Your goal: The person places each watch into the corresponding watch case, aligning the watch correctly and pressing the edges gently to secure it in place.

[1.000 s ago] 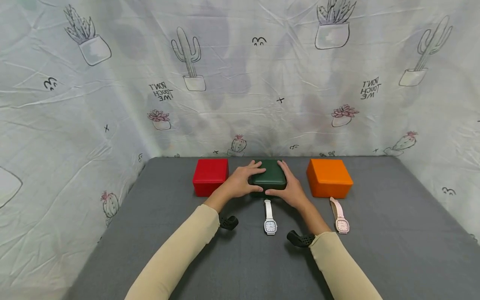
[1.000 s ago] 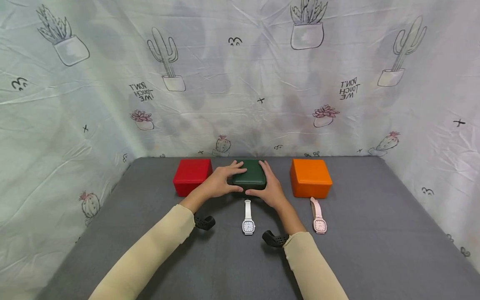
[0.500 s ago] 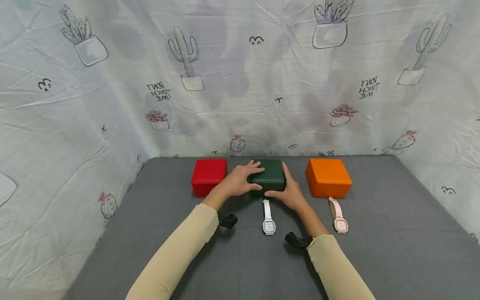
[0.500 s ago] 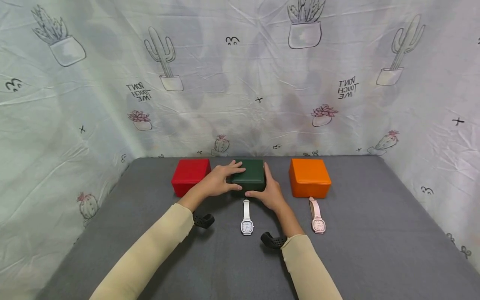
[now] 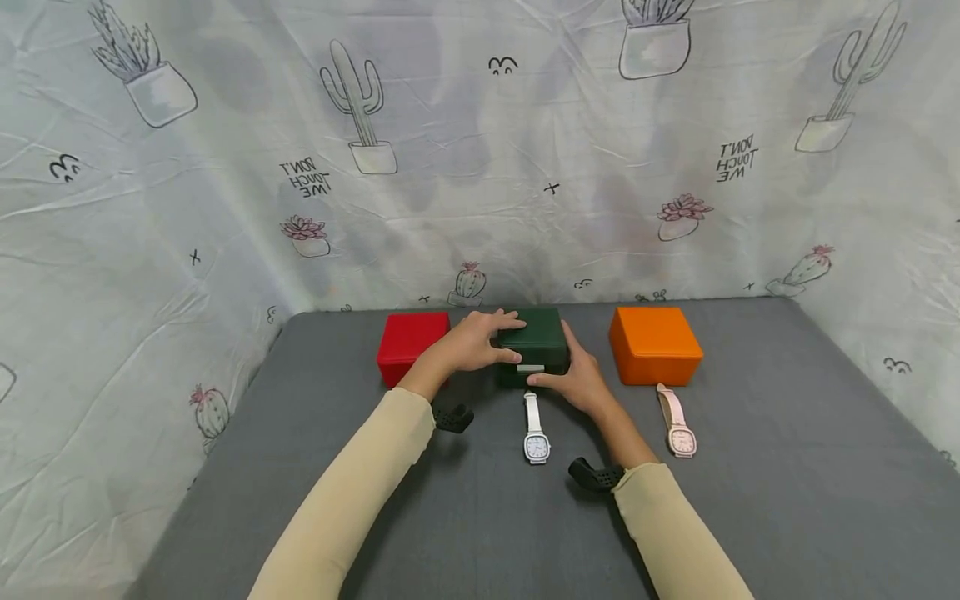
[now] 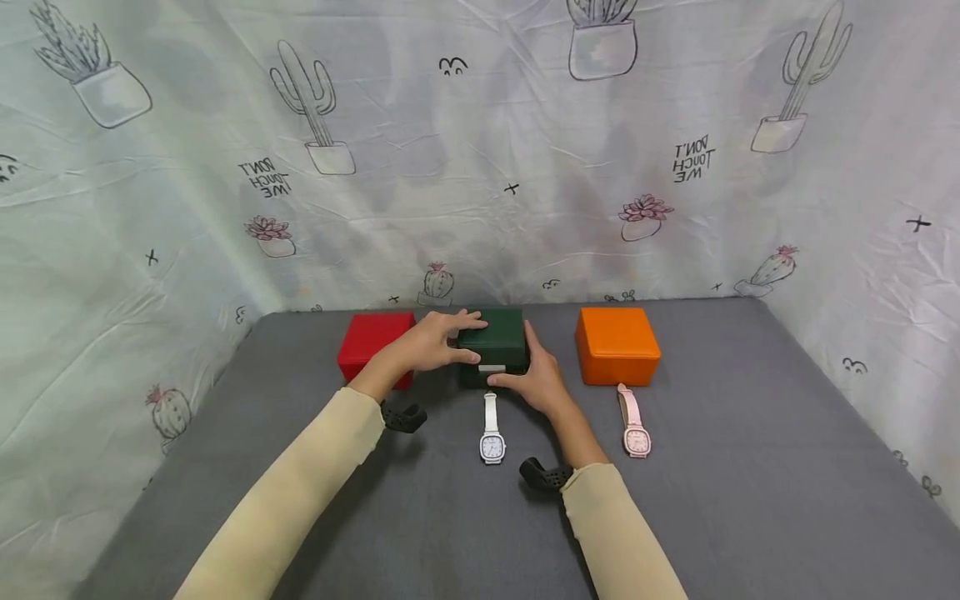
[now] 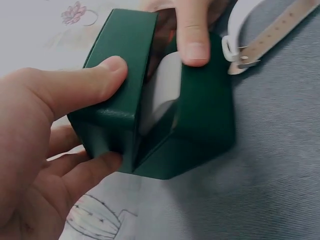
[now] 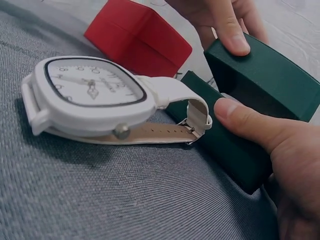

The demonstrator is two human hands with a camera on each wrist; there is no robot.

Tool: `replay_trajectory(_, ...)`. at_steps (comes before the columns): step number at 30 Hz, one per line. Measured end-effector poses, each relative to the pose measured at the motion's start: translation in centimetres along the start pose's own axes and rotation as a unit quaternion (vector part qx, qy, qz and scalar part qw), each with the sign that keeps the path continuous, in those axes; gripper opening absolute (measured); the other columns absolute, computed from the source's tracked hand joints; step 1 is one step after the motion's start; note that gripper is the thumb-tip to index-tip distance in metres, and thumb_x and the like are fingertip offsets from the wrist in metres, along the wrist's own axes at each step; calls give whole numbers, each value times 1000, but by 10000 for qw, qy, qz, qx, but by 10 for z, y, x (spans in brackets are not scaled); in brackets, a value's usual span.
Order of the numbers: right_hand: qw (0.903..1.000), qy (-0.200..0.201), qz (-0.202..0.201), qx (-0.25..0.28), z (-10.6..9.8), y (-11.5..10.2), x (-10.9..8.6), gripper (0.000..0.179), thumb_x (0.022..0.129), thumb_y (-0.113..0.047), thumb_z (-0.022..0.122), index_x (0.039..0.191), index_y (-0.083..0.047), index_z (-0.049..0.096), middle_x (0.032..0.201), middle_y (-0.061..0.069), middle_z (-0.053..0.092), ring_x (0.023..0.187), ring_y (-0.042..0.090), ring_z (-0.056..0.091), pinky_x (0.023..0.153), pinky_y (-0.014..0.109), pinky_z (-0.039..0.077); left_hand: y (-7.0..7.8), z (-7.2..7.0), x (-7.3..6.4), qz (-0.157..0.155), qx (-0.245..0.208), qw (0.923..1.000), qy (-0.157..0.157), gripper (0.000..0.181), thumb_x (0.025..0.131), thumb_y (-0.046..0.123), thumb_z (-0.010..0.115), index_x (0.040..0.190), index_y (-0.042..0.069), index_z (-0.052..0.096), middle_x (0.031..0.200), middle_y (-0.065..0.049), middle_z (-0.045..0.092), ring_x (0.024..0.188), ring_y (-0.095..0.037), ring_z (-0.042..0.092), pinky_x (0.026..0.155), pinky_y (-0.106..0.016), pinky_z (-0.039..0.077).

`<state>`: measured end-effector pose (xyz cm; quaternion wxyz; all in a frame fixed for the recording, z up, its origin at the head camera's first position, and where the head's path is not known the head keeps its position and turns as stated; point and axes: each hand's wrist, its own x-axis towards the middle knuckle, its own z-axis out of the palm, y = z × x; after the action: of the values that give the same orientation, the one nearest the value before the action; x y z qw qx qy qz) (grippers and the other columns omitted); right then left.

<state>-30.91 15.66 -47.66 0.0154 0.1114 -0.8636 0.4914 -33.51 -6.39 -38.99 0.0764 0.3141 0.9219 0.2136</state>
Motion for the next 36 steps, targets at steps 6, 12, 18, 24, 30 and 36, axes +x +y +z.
replay_trajectory(6, 9998, 71, -199, -33, -1, 0, 0, 110, 71, -36, 86, 156, -28, 15, 147, 12, 47, 125, 34, 50, 106, 54, 39, 0, -15, 8, -100, -228, 9993, -276, 58, 88, 37, 69, 141, 22, 51, 151, -5, 45, 136, -26, 44, 108, -45, 43)
replay_trajectory(12, 9996, 139, -238, -7, -3, -1, 0, 107, 71, -36, 86, 154, -28, 20, 139, 11, 54, 119, 32, 54, 103, 51, 42, -1, -23, 16, -187, -427, 9982, -376, 54, 89, 39, 67, 139, 24, 53, 142, -3, 53, 120, -21, 54, 99, -40, 49)
replay_trajectory(18, 9996, 152, -231, 39, -3, -1, -1, 104, 70, -35, 87, 152, -31, 24, 137, 10, 55, 118, 32, 53, 103, 51, 42, -3, -26, 20, -208, -523, 9976, -406, 52, 93, 41, 61, 140, 22, 52, 139, -2, 55, 120, -20, 54, 102, -42, 47)
replay_trajectory(24, 9997, 115, -200, -31, -2, -1, -1, 108, 71, -36, 86, 154, -32, 18, 145, 13, 48, 127, 33, 49, 108, 54, 38, -2, -27, 23, -268, -635, 9970, -338, 51, 97, 43, 53, 142, 19, 49, 140, -5, 53, 123, -24, 52, 105, -46, 44)
replay_trajectory(30, 9999, -95, -38, -101, -1, -1, -3, 117, 72, -37, 85, 157, -14, 8, 160, 14, 24, 145, 32, 31, 116, 50, 31, -4, -19, 27, -495, -987, 9933, 350, 50, 102, 47, 40, 145, 21, 42, 140, -9, 52, 120, -29, 56, 105, -49, 43)
replay_trajectory(36, 9999, -61, -106, -32, -1, 0, -2, 116, 72, -34, 85, 156, -10, 8, 161, 14, 20, 146, 33, 28, 116, 49, 30, -3, -6, 28, -494, -1235, 9832, 1254, 48, 102, 47, 38, 144, 22, 41, 140, -7, 53, 119, -27, 58, 102, -49, 45)
